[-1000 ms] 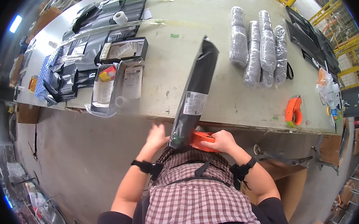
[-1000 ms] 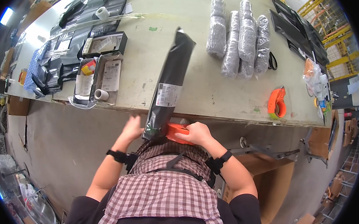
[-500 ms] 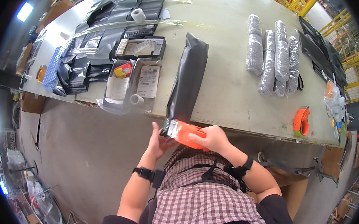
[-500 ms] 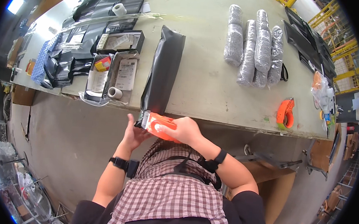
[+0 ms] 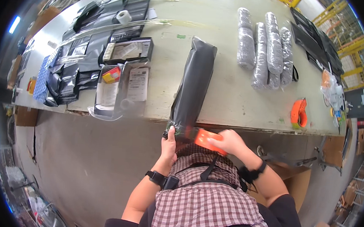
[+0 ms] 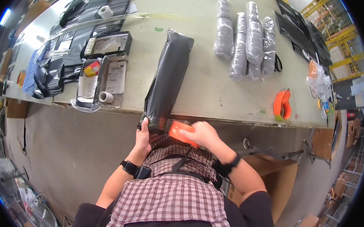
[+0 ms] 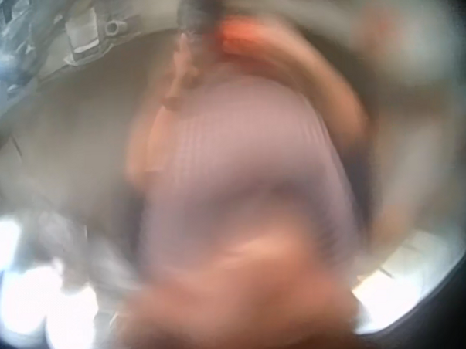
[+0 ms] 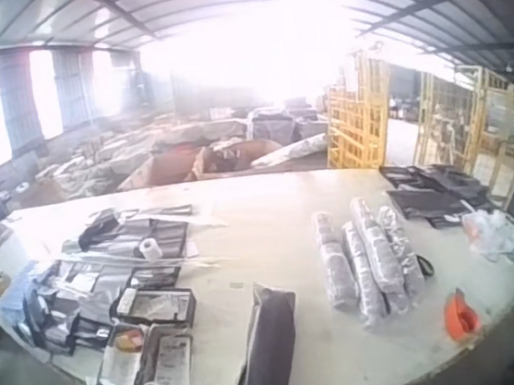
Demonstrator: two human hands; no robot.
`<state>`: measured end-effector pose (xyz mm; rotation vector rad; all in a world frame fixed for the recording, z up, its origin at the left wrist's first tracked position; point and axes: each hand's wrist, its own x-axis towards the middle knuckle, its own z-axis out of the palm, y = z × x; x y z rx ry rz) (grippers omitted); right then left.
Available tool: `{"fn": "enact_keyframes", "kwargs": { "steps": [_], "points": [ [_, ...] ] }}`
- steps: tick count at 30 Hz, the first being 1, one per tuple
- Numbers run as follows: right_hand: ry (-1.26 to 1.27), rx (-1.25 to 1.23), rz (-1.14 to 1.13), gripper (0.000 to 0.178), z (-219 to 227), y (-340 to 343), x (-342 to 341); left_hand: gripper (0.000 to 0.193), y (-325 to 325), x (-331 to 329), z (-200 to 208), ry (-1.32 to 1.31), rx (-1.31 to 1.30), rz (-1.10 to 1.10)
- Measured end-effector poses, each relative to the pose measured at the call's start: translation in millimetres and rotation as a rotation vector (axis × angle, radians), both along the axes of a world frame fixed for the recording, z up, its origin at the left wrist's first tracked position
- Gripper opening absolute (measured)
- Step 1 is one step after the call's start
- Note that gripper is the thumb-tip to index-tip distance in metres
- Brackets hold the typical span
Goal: The person places foam-wrapped components into plastic bags, applies adhesive shipping labels to each bag, and uses a handheld tape dispenser to seal the packages before setting them aside.
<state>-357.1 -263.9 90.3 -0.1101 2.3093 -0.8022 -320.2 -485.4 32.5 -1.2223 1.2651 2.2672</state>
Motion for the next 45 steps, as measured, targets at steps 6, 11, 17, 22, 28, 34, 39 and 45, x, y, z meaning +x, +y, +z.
{"fn": "enact_keyframes", "kwargs": {
  "steps": [6,11,17,22,28,34,39,45],
  "points": [
    [0.152,0.164,-0.150,0.049,-60,45,31,0.045,-22,-6,-10,-0.047,-0.192,-0.159],
    [0.446,0.020,-0.699,0.035,13,147,68,0.047,-38,-6,-4,-0.073,0.207,-0.293],
    [0.578,0.841,-0.588,0.041,-32,194,1,0.043,16,-53,24,-0.024,0.416,-0.454],
    [0.648,-0.090,-0.405,0.058,11,49,-16,0.038,14,-60,13,0.010,0.483,-0.554],
    [-0.452,-0.852,-0.644,0.062,9,14,-8,0.045,5,-62,17,0.184,0.243,-1.275],
    [-0.451,-0.909,-0.434,0.063,85,72,-88,0.041,-51,-94,66,0.187,-0.235,-1.270],
    [0.354,-1.383,-0.493,0.090,115,38,-295,0.038,-28,-148,83,0.362,-0.347,-1.023],
    [0.541,-0.447,-0.304,0.076,25,85,-419,0.023,-35,-178,89,0.346,-0.321,-1.001]
  ]
}}
